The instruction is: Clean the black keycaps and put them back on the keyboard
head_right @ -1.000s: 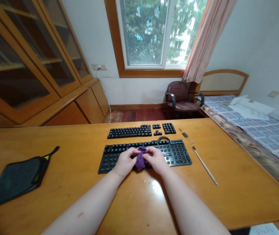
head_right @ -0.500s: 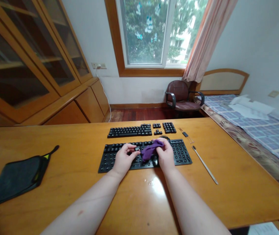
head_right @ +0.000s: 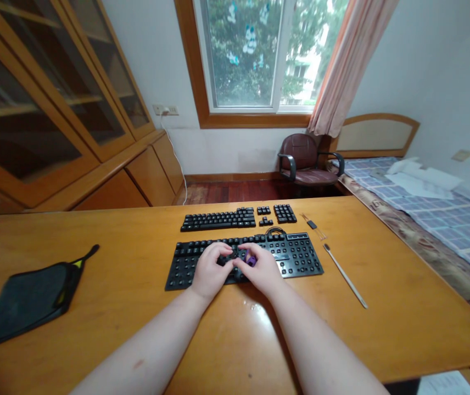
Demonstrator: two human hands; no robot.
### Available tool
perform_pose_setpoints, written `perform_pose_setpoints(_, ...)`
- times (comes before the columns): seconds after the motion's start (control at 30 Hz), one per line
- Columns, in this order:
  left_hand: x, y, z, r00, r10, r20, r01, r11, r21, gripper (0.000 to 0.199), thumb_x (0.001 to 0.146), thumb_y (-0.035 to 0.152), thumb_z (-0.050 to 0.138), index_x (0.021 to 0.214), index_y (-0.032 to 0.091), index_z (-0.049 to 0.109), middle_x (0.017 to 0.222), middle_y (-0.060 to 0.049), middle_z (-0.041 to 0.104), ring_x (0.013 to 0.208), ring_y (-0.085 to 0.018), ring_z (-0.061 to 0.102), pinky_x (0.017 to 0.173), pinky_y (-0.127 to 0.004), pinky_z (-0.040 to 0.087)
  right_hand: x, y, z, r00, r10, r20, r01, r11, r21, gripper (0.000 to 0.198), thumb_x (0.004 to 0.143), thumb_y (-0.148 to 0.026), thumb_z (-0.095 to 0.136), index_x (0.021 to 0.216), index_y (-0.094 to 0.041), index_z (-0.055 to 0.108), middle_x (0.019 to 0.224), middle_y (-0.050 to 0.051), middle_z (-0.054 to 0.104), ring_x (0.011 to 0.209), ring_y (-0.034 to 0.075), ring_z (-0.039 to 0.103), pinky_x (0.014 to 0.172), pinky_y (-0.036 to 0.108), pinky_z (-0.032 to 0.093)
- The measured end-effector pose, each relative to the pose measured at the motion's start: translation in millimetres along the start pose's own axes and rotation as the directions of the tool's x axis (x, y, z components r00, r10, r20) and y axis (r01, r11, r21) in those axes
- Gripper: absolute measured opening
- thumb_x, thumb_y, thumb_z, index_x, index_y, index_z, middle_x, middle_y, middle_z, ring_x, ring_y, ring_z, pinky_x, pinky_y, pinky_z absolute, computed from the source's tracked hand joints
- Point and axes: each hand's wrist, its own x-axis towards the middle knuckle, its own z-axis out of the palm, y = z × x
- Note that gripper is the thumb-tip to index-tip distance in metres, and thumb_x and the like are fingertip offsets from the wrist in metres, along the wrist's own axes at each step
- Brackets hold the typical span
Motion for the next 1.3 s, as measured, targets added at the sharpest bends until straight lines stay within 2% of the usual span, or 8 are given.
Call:
perform_pose_setpoints(0.27, -4.0, 3.1, 0.8, 0.993, -0.009, 0.117, 0.003, 0.999, 0.050, 0.018, 0.072, 0.018, 0.061, 0.090, 0.020, 0.057, 0.092, -0.004, 0.064, 0.088, -0.019, 0.059, 0.082, -0.036, 0.048, 0.0, 6.6, 3.3, 0.998, 0.062, 0.012, -0.063, 0.967, 0.246, 0.019, 0.065, -0.030, 0.067, 0.079, -0.017, 0.064, 0.058, -0.003, 0.053, 0.054, 0.011, 0.047, 0.056, 0.025, 0.039)
perform_pose_setpoints(0.37, -1.6, 12.5, -1.4, 0.964, 0.021, 0.265, -0.045, 0.995, 0.087, 0.047, 0.074, 0.030, 0.063, 0.118, 0.019, 0.048, 0.117, -0.009, 0.058, 0.111, -0.024, 0.051, 0.101, -0.047, 0.035, -1.2, 4.1, -3.2, 0.990, 0.091, 0.111, -0.139, 0.795, 0.590, 0.023, 0.065, -0.036, 0.066, 0.076, -0.017, 0.059, 0.046, -0.007, 0.042, 0.042, 0.008, 0.035, 0.044, 0.022, 0.031)
perform_pose_setpoints(0.5, 1.5, 27.4, -5.7, 0.755, 0.195, 0.626, -0.234, 0.972, -0.022, 0.029, 0.077, 0.037, 0.060, 0.104, 0.025, 0.060, 0.107, -0.003, 0.065, 0.119, -0.026, 0.046, 0.109, -0.056, 0.010, 1.5, 4.1, -12.8, 0.987, 0.082, 0.140, -0.162, 0.495, 0.854, 0.027, 0.068, -0.042, 0.063, 0.077, -0.019, 0.052, 0.042, -0.012, 0.025, 0.036, 0.005, 0.020, 0.038, 0.020, 0.021)
perform_pose_setpoints(0.63, -1.6, 30.1, -5.7, 0.624, 0.274, 0.732, -0.268, 0.955, -0.129, 0.020, 0.083, 0.036, 0.052, 0.076, 0.024, 0.066, 0.075, 0.001, 0.069, 0.082, -0.016, 0.063, 0.104, -0.040, 0.029, 6.4, 8.8, -22.0, 0.983, 0.164, -0.082, -0.062, 0.720, 0.692, 0.023, 0.071, -0.036, 0.062, 0.084, -0.019, 0.053, 0.045, -0.011, 0.030, 0.038, 0.007, 0.027, 0.040, 0.021, 0.026)
perform_pose_setpoints(0.73, -2.2, 22.3, -4.7, 0.740, 0.228, 0.633, -0.253, 0.966, -0.052, 0.026, 0.087, 0.030, 0.045, 0.074, 0.024, 0.066, 0.071, 0.000, 0.068, 0.074, -0.014, 0.063, 0.093, -0.032, 0.041, 9.2, 8.4, -29.3, 0.991, 0.033, -0.131, -0.010, 0.985, 0.170, 0.021, 0.071, -0.035, 0.061, 0.083, -0.018, 0.059, 0.053, -0.005, 0.046, 0.048, 0.010, 0.042, 0.050, 0.024, 0.036)
perform_pose_setpoints(0.87, 2.6, 5.8, -3.4, 0.963, -0.007, 0.269, -0.063, 0.966, 0.250, 0.016, 0.083, 0.025, 0.051, 0.088, 0.021, 0.066, 0.090, -0.006, 0.068, 0.092, -0.022, 0.059, 0.096, -0.043, 0.038, 17.1, -3.4, -32.3, 0.996, -0.070, 0.054, 0.086, 0.904, -0.418, 0.021, 0.074, -0.034, 0.057, 0.087, -0.020, 0.065, 0.068, 0.001, 0.062, 0.061, 0.014, 0.054, 0.060, 0.026, 0.040)
perform_pose_setpoints(0.97, 3.7, -4.9, -0.2, 0.984, -0.110, 0.142, 0.048, 0.923, 0.382, 0.025, 0.076, 0.023, 0.060, 0.100, 0.021, 0.063, 0.110, -0.009, 0.063, 0.108, -0.027, 0.052, 0.101, -0.051, 0.031, 29.2, -11.5, -27.4, 0.983, -0.074, 0.171, 0.159, 0.810, -0.564, 0.022, 0.076, -0.034, 0.054, 0.091, -0.020, 0.063, 0.074, 0.002, 0.066, 0.066, 0.015, 0.058, 0.060, 0.025, 0.039)
perform_pose_setpoints(1.3, -2.4, -14.9, 6.7, 0.980, -0.133, 0.146, 0.064, 0.913, 0.403, 0.026, 0.074, 0.022, 0.064, 0.101, 0.023, 0.062, 0.112, -0.006, 0.061, 0.113, -0.027, 0.049, 0.104, -0.053, 0.026, 55.7, -0.4, -12.4, 0.920, -0.053, 0.388, 0.323, 0.663, -0.675, 0.022, 0.076, -0.030, 0.055, 0.094, -0.020, 0.063, 0.083, 0.005, 0.069, 0.076, 0.019, 0.063, 0.065, 0.024, 0.040)
